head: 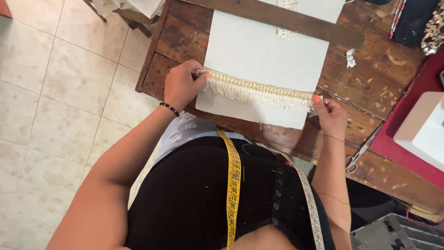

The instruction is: Pinning a decorative fringe trim onto a fabric sheet on a wooden workbench, using a ruler and measuring tape for alignment.

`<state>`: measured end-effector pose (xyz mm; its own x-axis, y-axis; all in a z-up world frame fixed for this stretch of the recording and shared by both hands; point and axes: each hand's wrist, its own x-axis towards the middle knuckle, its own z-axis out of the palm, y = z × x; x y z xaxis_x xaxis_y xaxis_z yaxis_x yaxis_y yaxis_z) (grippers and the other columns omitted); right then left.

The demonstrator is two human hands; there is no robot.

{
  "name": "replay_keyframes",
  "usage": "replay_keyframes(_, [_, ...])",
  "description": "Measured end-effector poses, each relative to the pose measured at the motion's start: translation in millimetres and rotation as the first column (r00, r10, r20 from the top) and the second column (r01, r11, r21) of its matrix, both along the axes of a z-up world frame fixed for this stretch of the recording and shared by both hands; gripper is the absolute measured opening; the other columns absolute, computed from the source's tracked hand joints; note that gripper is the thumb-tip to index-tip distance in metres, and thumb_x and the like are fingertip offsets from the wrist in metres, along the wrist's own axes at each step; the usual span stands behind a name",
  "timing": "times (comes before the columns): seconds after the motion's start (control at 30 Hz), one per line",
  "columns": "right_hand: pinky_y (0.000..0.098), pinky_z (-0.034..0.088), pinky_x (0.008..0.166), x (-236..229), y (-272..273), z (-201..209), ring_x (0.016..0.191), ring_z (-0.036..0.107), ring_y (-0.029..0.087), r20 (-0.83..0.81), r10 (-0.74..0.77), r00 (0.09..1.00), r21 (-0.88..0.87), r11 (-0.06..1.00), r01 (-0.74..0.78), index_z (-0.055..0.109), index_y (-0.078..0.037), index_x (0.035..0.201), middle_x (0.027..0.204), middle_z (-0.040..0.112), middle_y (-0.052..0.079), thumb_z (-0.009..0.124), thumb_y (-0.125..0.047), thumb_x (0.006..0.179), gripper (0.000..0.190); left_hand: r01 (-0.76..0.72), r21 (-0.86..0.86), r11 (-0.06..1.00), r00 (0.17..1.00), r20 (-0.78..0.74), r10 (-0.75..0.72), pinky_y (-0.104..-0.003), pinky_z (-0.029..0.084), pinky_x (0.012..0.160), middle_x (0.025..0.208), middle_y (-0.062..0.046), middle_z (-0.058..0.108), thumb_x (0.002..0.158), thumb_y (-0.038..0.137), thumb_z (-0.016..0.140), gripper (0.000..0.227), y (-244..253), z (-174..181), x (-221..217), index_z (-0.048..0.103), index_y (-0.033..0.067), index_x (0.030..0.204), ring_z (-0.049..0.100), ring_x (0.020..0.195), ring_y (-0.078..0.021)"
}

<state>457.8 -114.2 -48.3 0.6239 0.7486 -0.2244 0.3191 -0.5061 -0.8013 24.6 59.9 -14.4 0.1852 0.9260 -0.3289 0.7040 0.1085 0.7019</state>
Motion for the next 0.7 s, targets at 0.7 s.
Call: replay_keyframes(0.7, [0.0182, 0.041, 0.071, -46.9, -34.5, 78.3, 0.072, 0.043, 0.001, 0.052, 0.032, 0.998, 0.196, 0.980, -0.042, 0.076, -0.009, 0.111, 0.070, 0.048, -0.007, 0.082, -0.010, 0.102, 0.010, 0.156, 0.217, 0.964, 0.911, 0.345, -0.225, -0.040, 0.058, 0.068, 0.075, -0.009, 0.069, 0.096, 0.015, 0.072, 0.012, -29.2, 19.1, -31.8, 0.070, 0.0127, 0.107, 0.071, 0.069, -0.0299])
